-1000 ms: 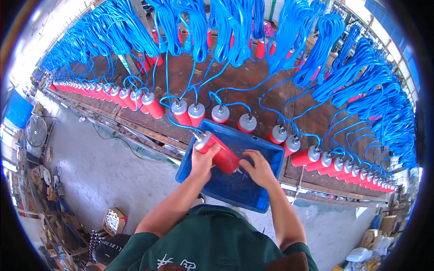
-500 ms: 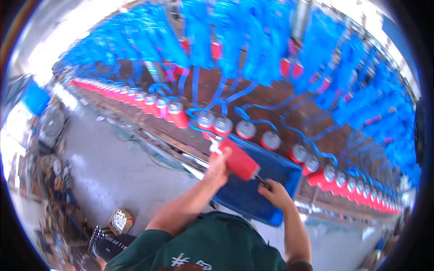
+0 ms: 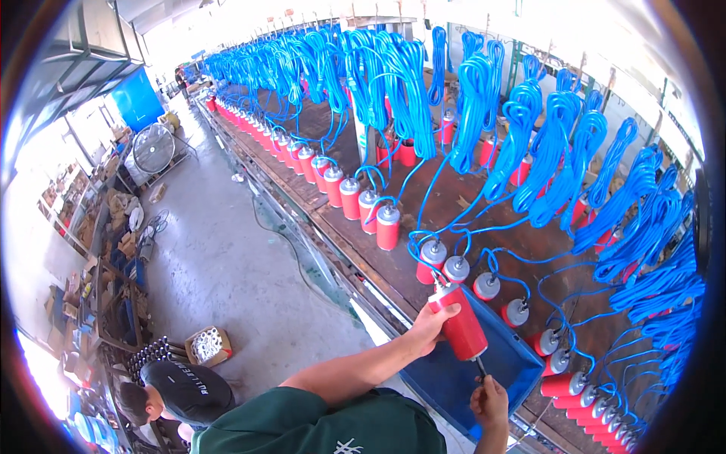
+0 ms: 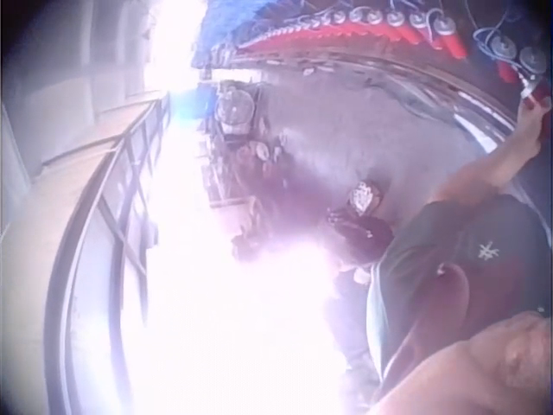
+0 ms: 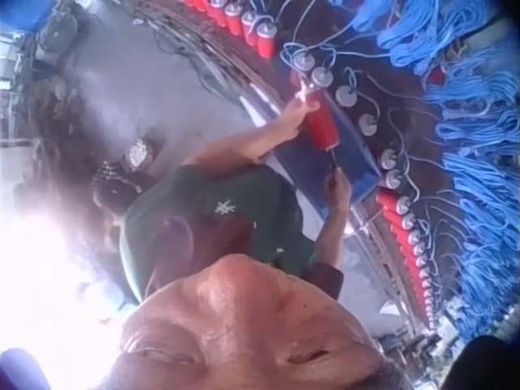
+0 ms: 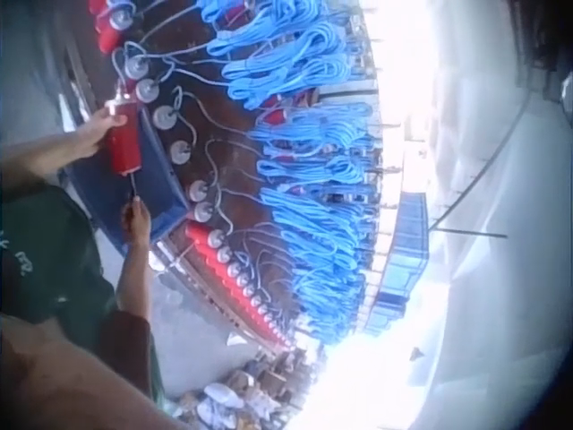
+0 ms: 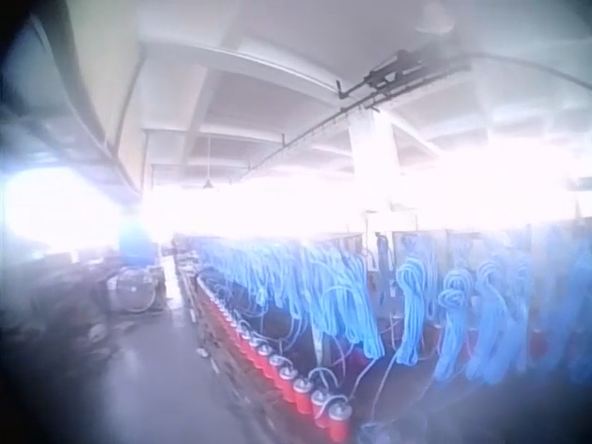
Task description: The person uses a wrench to tighten the top fittings on red canisters lined up on a workbench and then checks the seals by hand.
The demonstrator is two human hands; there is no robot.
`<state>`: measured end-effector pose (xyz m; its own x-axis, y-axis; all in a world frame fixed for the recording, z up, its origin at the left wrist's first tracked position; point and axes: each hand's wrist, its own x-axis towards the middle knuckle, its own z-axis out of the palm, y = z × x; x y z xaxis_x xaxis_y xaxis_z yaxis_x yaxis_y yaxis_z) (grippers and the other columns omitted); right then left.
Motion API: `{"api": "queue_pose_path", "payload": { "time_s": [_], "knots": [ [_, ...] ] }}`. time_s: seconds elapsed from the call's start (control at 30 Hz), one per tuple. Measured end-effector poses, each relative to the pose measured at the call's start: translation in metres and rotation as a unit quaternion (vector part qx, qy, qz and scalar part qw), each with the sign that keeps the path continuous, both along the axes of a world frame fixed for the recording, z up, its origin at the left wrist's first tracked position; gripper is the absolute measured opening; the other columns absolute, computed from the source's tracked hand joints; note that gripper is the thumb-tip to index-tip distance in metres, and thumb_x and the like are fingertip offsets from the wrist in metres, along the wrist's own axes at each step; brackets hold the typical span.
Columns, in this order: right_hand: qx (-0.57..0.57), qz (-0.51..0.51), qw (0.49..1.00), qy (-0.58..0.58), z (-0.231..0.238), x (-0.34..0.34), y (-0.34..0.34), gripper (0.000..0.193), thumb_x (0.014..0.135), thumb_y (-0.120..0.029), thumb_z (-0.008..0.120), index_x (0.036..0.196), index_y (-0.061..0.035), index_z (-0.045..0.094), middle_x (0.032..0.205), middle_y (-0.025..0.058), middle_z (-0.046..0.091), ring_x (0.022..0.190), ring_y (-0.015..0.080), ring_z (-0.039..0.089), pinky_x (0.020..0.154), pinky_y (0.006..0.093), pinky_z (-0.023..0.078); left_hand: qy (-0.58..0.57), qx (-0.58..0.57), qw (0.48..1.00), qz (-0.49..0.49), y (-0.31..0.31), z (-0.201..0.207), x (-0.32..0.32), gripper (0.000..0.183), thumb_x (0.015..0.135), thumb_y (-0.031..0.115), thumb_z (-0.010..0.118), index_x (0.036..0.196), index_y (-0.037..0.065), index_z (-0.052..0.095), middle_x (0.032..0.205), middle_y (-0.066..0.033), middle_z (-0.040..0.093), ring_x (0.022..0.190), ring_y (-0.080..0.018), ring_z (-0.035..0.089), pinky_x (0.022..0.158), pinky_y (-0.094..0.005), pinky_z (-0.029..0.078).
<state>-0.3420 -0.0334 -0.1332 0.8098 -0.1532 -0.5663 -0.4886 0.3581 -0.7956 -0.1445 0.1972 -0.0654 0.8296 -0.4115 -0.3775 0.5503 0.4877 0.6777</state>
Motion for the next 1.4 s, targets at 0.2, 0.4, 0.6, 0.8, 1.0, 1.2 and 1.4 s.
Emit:
{"api": "queue_pose_path", "payload": {
  "time_s": [0.2, 0.4, 0.6, 0.8, 1.0, 1.2, 1.4],
  "knots": [
    [0.176, -0.101, 0.979, -0.005, 0.009, -0.002, 0.032, 0.039, 0.113, -0.038, 0.056, 0.127, -0.0038, 0.067, 0.065, 0.0036, 0.052, 0.052, 0.0159, 0.049, 0.046, 0.0301, 0.037, -0.023, -0.009, 0.999, -0.033, 0.008, -0.014, 0.004, 0.05, 0.098, 0.033, 0.08, 0.137, 0.016, 0.053, 0.129, -0.0068, 0.07, 0.12, -0.0233, 0.071, 0.094, -0.0477, 0.063],
    [0.026, -0.211, 0.964, -0.16, -0.004, -0.01, 0.056, 0.033, 0.11, -0.033, 0.062, 0.13, -0.0069, 0.066, 0.084, 0.0044, 0.062, 0.067, 0.0179, 0.063, 0.049, 0.0315, 0.048, 0.012, -0.026, 0.999, -0.019, 0.008, 0.0, -0.001, 0.052, 0.098, 0.037, 0.081, 0.137, 0.015, 0.055, 0.124, -0.0043, 0.072, 0.116, -0.0212, 0.072, 0.092, -0.0444, 0.063],
    [0.02, -0.132, 0.988, -0.073, 0.056, -0.004, 0.056, 0.066, 0.107, -0.017, 0.058, 0.168, -0.0169, 0.034, 0.081, 0.0073, 0.06, 0.065, 0.0203, 0.062, 0.054, 0.0336, 0.052, 0.002, -0.059, 0.998, 0.002, 0.004, -0.021, 0.011, 0.044, 0.096, 0.028, 0.082, 0.132, 0.014, 0.059, 0.119, -0.0059, 0.072, 0.107, -0.0252, 0.075, 0.088, -0.0487, 0.065],
    [-0.559, 0.195, 0.806, -0.022, 0.066, 0.019, 0.048, 0.036, 0.089, -0.014, 0.074, 0.124, -0.0074, 0.073, 0.1, 0.0196, 0.073, 0.094, 0.0368, 0.074, 0.085, 0.045, 0.059, 0.001, -0.073, 0.997, -0.034, 0.02, -0.012, 0.007, 0.036, 0.1, 0.02, 0.074, 0.132, 0.012, 0.059, 0.117, -0.0057, 0.072, 0.106, -0.0214, 0.075, 0.085, -0.0401, 0.066],
    [-0.524, 0.178, 0.82, -0.15, 0.074, 0.014, 0.054, 0.035, 0.102, -0.027, 0.068, 0.128, -0.002, 0.068, 0.111, 0.0178, 0.071, 0.104, 0.0301, 0.069, 0.09, 0.0399, 0.058, -0.052, -0.067, 0.994, -0.068, 0.02, -0.007, 0.011, 0.036, 0.1, 0.02, 0.074, 0.132, 0.01, 0.061, 0.117, -0.006, 0.072, 0.107, -0.0212, 0.074, 0.089, -0.0372, 0.063],
    [-0.384, 0.228, 0.895, 0.006, 0.086, 0.042, 0.057, 0.043, 0.111, -0.037, 0.058, 0.132, -0.0005, 0.067, 0.12, 0.0212, 0.073, 0.114, 0.0346, 0.069, 0.102, 0.0424, 0.053, -0.066, -0.067, 0.99, -0.102, 0.028, -0.006, 0.013, 0.041, 0.097, 0.016, 0.077, 0.133, 0.007, 0.06, 0.121, -0.0086, 0.073, 0.11, -0.0225, 0.073, 0.093, -0.0377, 0.061],
    [-0.38, 0.205, 0.899, 0.08, 0.092, 0.054, 0.07, 0.039, 0.108, -0.036, 0.064, 0.128, -0.0022, 0.07, 0.119, 0.0163, 0.074, 0.106, 0.0278, 0.071, 0.095, 0.0413, 0.058, -0.068, -0.081, 0.988, -0.117, 0.03, -0.008, 0.014, 0.043, 0.095, 0.013, 0.078, 0.133, 0.005, 0.06, 0.123, -0.0109, 0.073, 0.113, -0.0242, 0.072, 0.096, -0.0393, 0.06]
  ]
}}
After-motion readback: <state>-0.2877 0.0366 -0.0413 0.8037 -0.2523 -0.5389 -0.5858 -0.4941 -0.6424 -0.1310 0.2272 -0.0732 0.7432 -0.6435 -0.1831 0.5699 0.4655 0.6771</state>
